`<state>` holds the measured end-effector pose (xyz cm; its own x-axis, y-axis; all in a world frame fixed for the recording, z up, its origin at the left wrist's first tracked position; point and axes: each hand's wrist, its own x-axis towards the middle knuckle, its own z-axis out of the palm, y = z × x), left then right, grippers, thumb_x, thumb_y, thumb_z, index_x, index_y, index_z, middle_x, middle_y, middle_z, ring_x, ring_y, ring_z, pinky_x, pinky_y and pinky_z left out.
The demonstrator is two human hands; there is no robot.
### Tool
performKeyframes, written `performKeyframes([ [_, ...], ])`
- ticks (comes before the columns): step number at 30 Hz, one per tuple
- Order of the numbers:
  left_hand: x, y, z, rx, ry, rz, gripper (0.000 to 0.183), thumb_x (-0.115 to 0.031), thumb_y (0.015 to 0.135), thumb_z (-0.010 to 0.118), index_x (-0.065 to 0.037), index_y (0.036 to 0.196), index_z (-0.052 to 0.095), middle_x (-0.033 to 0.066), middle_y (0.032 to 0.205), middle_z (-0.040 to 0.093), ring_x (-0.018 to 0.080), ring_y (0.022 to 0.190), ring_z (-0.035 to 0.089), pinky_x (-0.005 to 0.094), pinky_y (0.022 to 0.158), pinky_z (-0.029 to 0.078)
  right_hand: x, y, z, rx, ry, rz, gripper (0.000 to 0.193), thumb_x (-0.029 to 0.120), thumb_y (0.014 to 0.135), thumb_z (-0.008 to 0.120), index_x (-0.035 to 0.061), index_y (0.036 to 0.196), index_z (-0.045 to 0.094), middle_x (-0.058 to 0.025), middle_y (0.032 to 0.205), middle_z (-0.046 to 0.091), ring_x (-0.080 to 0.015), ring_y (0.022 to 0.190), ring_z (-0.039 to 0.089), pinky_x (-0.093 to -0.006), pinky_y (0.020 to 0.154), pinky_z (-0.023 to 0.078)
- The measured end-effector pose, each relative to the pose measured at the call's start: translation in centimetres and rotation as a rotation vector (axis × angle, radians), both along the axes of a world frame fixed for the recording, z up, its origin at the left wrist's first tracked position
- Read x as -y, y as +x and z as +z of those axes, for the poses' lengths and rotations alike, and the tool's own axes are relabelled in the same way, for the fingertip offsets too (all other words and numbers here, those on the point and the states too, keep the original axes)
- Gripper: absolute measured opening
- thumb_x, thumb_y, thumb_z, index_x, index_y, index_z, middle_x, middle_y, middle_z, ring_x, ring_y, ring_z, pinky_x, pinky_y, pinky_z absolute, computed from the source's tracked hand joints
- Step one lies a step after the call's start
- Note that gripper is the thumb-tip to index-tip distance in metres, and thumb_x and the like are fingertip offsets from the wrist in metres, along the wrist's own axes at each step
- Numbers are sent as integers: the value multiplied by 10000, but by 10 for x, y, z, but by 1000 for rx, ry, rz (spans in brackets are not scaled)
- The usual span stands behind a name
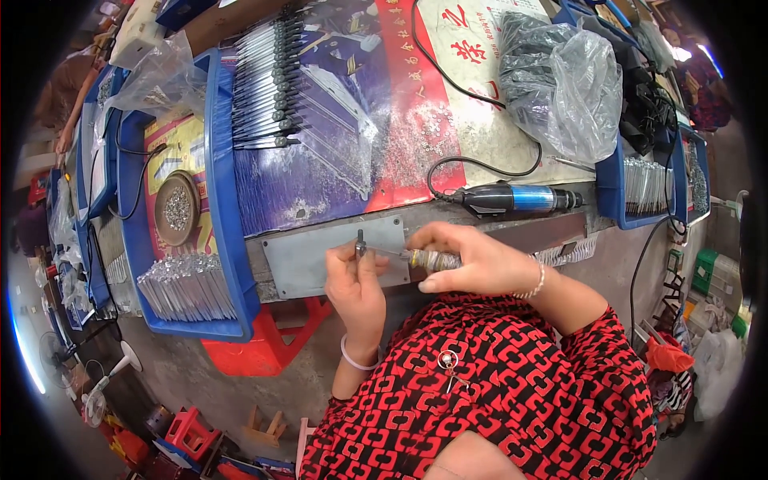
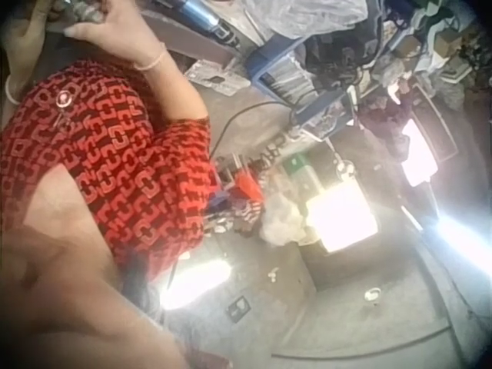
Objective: The person assembles small metal pins and plastic tubes into a finished assembly using a handheld electric screwdriver.
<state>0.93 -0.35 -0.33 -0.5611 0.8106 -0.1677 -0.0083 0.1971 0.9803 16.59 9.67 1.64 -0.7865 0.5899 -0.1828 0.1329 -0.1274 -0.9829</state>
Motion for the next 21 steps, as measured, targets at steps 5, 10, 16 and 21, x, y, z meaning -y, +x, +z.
performKeyframes([
  [5,1,0,-5,-56,-1,-3,84,-24,943,515,2,1007,468,54,808,591,90,707,590,215,636,484,-8,4,3,173,-482,242,370,344,958,493,-21,1007,516,-35,561,531,-160,451,506,-299,447,402],
  [10,5,-2,-4,-201,-5,-18,85,-30,946,510,4,1016,475,53,810,593,93,702,593,216,640,485,-10,1,19,109,-632,181,361,274,902,599,-22,1082,498,-53,696,562,-129,501,514,-262,459,409],
  [16,1,-5,-5,-151,11,56,79,6,911,519,27,983,493,93,725,635,147,644,632,265,612,504,5,4,5,141,354,-42,363,273,860,661,-9,1063,558,-64,740,602,-200,590,578,-338,541,471],
  [21,2,-2,-6,-198,38,32,76,-8,919,520,27,980,492,95,723,634,144,652,632,268,612,505,-11,5,10,-48,-1058,193,281,273,892,631,46,1047,571,-37,628,512,-67,461,405,-219,405,282],
])
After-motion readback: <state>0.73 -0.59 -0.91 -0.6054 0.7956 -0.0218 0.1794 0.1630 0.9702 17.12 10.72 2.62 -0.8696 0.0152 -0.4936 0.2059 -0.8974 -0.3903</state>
